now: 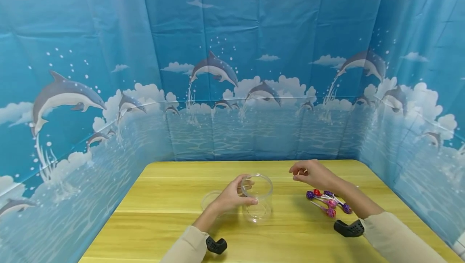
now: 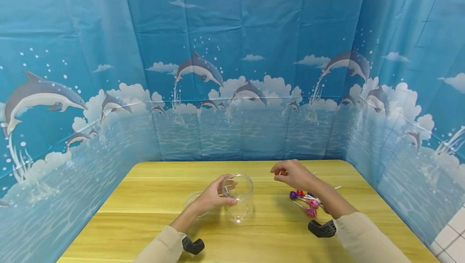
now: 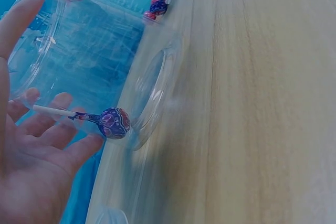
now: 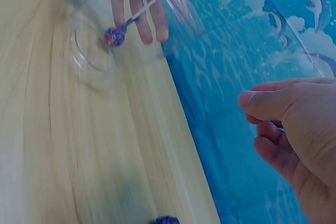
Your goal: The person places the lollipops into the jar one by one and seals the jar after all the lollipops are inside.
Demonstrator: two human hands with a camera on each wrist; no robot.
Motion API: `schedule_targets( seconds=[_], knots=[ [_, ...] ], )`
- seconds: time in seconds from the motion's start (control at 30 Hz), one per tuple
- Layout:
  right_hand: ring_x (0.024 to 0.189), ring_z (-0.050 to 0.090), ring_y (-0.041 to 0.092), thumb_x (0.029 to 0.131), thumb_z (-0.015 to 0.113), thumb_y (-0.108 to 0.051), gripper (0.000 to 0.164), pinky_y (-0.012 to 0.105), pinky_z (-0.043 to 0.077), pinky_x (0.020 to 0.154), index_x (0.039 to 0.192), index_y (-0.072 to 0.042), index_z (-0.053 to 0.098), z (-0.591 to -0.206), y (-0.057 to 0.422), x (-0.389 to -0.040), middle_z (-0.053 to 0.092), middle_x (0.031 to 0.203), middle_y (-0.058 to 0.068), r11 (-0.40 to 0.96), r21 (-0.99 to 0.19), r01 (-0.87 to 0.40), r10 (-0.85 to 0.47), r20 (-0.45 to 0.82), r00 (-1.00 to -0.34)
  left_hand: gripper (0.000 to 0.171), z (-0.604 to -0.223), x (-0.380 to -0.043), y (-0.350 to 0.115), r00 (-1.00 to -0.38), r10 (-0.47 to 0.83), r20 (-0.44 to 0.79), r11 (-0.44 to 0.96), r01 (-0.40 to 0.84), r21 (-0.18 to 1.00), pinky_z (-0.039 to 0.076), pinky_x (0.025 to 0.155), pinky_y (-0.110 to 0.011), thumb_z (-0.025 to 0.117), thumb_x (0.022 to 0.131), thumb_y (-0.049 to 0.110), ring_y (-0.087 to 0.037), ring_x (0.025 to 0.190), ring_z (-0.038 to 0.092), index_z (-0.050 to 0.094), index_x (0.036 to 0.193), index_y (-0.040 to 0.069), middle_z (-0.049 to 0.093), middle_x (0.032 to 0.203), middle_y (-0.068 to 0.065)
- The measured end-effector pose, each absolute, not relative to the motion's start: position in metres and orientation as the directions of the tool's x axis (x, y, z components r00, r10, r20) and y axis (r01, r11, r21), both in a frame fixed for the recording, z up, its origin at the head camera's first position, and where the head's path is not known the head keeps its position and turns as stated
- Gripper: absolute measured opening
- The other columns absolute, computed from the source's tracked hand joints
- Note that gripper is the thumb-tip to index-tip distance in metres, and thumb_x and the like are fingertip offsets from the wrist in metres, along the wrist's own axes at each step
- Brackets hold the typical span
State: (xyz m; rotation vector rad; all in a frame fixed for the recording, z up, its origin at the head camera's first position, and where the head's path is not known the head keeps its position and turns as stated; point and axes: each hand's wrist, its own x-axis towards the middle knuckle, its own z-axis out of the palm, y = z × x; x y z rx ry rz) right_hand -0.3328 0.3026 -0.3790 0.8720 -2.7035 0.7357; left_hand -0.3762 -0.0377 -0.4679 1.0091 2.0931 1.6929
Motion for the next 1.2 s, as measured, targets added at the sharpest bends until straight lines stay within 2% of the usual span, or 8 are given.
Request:
schedule_targets(
  seconds=[0.37, 0.6, 0.9, 1.07, 1.2],
  knots=[
    [0.081, 0.063, 0.006, 0.098, 0.072, -0.009, 0.015, 0.031, 0.056, 0.072, 0.112, -0.006, 0.076, -0.381, 0.334, -0.317, 0.071, 0.099, -0.004, 0.724, -0.405, -0.559, -0.464, 0.313, -0.829, 0.085, -0.467, -0.374, -0.037, -0.727, 0.654, 0.21, 0.038, 0.309, 0.95, 0.046, 0.107, -0.044, 0.086, 0.089, 0.023, -0.043, 0.135, 0.05, 0.037, 0.158, 0.015, 0.054, 0.147, -0.005],
    [0.081, 0.064, 0.006, 0.098, 0.073, -0.011, 0.015, 0.031, 0.056, 0.071, 0.112, -0.005, 0.075, -0.389, 0.354, -0.308, 0.071, 0.095, -0.008, 0.75, -0.386, -0.538, -0.444, 0.309, -0.841, 0.085, -0.467, -0.373, -0.038, -0.729, 0.651, 0.209, 0.05, 0.317, 0.947, 0.046, 0.108, -0.044, 0.085, 0.089, 0.025, -0.036, 0.137, 0.05, 0.037, 0.158, 0.017, 0.054, 0.148, -0.005],
    [0.076, 0.063, 0.005, 0.095, 0.075, -0.007, 0.012, 0.029, 0.055, 0.065, 0.106, -0.002, 0.075, -0.407, 0.378, -0.299, 0.073, 0.092, -0.003, 0.756, -0.399, -0.519, -0.419, 0.314, -0.852, 0.083, -0.467, -0.374, -0.037, -0.733, 0.647, 0.211, 0.052, 0.318, 0.947, 0.045, 0.109, -0.044, 0.085, 0.089, 0.025, -0.039, 0.139, 0.046, 0.039, 0.157, 0.017, 0.053, 0.149, -0.005],
    [0.076, 0.062, 0.006, 0.095, 0.074, -0.005, 0.01, 0.03, 0.054, 0.065, 0.104, -0.002, 0.076, -0.424, 0.396, -0.295, 0.07, 0.089, -0.007, 0.795, -0.406, -0.45, -0.361, 0.28, -0.89, 0.084, -0.469, -0.374, -0.037, -0.731, 0.649, 0.21, 0.056, 0.321, 0.945, 0.044, 0.109, -0.044, 0.085, 0.09, 0.026, -0.038, 0.14, 0.045, 0.037, 0.158, 0.017, 0.05, 0.152, -0.011],
    [0.078, 0.062, 0.007, 0.096, 0.074, -0.008, 0.01, 0.031, 0.054, 0.066, 0.104, -0.002, 0.076, -0.436, 0.407, -0.292, 0.07, 0.09, -0.006, 0.819, -0.408, -0.403, -0.323, 0.252, -0.912, 0.085, -0.469, -0.374, -0.036, -0.73, 0.652, 0.205, 0.058, 0.317, 0.947, 0.044, 0.109, -0.044, 0.085, 0.09, 0.027, -0.037, 0.14, 0.045, 0.036, 0.159, 0.017, 0.049, 0.153, -0.013]
  ],
)
